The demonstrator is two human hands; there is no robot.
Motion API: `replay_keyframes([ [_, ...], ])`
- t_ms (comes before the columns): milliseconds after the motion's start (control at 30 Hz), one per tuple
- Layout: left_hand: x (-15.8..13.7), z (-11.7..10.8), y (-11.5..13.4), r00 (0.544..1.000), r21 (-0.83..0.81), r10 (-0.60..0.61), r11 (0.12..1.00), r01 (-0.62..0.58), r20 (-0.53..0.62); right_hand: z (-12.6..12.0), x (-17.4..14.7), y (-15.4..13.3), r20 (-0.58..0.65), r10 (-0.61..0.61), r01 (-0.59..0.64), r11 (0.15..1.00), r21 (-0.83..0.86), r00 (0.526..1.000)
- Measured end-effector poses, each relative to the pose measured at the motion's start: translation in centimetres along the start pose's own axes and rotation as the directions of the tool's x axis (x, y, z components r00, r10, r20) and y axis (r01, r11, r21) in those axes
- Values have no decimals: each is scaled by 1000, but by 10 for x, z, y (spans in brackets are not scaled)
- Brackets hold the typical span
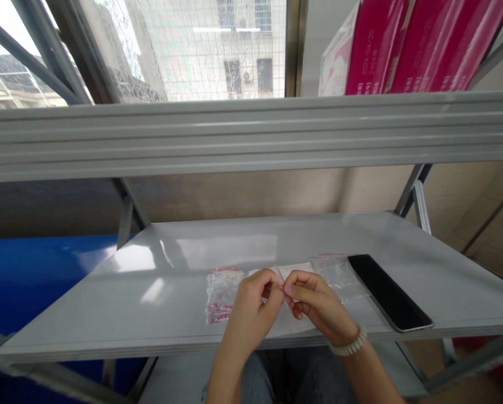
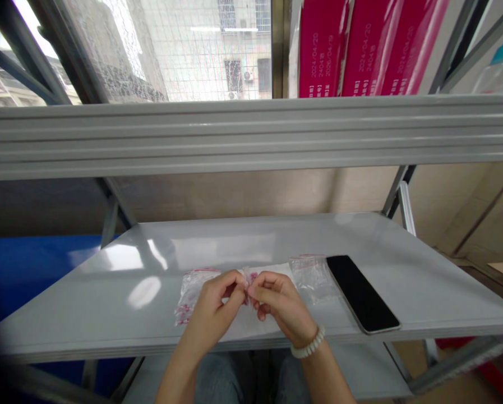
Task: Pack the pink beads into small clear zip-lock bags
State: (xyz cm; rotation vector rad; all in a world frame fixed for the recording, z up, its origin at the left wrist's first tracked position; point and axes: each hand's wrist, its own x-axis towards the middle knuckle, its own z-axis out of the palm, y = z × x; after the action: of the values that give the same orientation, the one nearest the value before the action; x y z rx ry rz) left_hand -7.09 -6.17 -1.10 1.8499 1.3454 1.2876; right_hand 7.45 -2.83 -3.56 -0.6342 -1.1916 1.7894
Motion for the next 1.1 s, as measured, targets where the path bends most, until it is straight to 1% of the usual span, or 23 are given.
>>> replay_keyframes([
  [67,-1,-1,0,1000,54,9,999,-9,-3,2,1,1,1,-41,41,992,-116,999],
  [133,-2,-2,0,999,113,38,993,-37,-1,4,2,2,-1,-88,85,965,-249,996],
  [233,-3,-3,0,997,196,75,978,-79,24,7,3,1,-10,-217,190,879,-438,976],
  [333,-3,-3,-2,995,247,77,965,-89,58,12,2,0,-10,-334,275,791,-547,943],
  [533,-3,-3,-4,993,303,108,946,-114,36,20,0,1,-95,-399,253,730,-635,912],
  [600,-4,-5,-3,993,332,119,937,-112,-2,21,-1,1,-136,-442,244,696,-675,887],
  [667,-4,-9,-1,990,354,127,930,-96,-65,21,-1,0,-181,-477,221,669,-709,860],
  [700,-5,-11,0,986,354,132,931,-89,-99,20,-1,-1,-196,-472,210,676,-706,859],
  [733,-5,-13,1,981,345,142,935,-88,-134,20,-1,-2,-203,-451,203,700,-685,869],
  [800,-7,-17,2,969,306,180,944,-123,-167,18,-1,-4,-185,-373,194,773,-604,909],
  [867,-10,-19,0,968,274,226,943,-190,-108,17,-2,-7,-137,-295,182,830,-527,946],
  [967,-12,-19,-5,965,268,254,928,-260,60,15,-4,-9,-79,-243,176,857,-484,967],
  [1033,-12,-17,-8,965,283,248,922,-263,90,14,-4,-9,-93,-250,171,847,-503,964],
  [1100,-10,-15,-9,969,291,238,924,-248,70,13,-4,-8,-119,-264,163,832,-531,957],
])
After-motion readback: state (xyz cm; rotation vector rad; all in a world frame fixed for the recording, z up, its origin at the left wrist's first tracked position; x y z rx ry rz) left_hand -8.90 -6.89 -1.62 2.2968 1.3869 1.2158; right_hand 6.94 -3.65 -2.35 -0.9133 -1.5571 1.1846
